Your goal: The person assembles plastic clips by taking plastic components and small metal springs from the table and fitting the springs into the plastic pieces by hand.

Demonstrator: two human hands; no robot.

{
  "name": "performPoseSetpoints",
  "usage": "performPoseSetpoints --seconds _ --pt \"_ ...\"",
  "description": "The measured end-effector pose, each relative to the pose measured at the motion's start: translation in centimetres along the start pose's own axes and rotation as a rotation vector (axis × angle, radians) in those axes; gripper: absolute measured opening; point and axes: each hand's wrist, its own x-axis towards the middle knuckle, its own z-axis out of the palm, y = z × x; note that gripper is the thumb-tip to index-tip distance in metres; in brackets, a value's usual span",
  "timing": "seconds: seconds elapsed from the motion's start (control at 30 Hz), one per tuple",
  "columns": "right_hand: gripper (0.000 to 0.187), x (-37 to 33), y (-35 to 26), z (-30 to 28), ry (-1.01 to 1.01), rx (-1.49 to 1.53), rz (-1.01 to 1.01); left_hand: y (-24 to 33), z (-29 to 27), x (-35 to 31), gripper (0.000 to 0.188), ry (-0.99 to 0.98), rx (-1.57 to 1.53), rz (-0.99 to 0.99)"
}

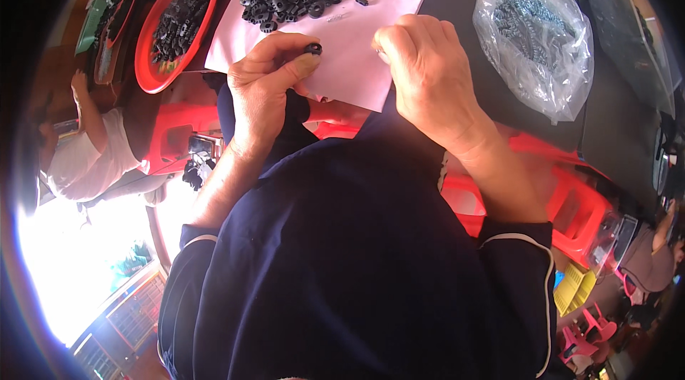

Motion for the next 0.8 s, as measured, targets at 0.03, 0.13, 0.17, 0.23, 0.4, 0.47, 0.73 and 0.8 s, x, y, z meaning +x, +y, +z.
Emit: performPoseSetpoints --seconds 0.03,0.13,0.17,0.23,0.4,0.47,0.73,0.8 --pt "0.017 0.4 -0.1 0.3 0.052 0.062 0.047 0.0 0.1 0.0 0.014 -0.002 0.01 -0.001" --pt "0.019 1.5 -0.6 1.5 0.106 0.146 0.07 -0.1 0.3 -0.1 0.014 0.014 0.034 0.007" --pt "0.02 1.8 -0.9 1.7 0.132 0.13 0.032 -0.1 0.4 -0.1 0.015 0.015 0.044 0.04" --pt "0.02 2.4 -1.2 2.1 0.116 0.221 0.031 -0.2 0.4 0.0 0.015 0.029 0.05 0.033" --pt "0.02 3.5 -1.4 2.6 0.06 0.379 0.045 -0.5 0.2 0.0 0.016 0.004 0.024 0.057" --pt "0.019 3.7 -1.5 2.6 0.02 0.351 0.013 -0.7 0.1 -0.1 0.017 0.001 0.04 0.076" --pt "0.014 4.2 -2.4 1.9 -0.137 0.599 0.236 -1.2 -0.7 0.2 0.016 -0.079 -0.072 0.101" --pt "0.013 4.5 -2.6 1.9 -0.163 0.6 0.259 -1.2 -0.9 0.2 0.016 -0.095 -0.111 0.095"
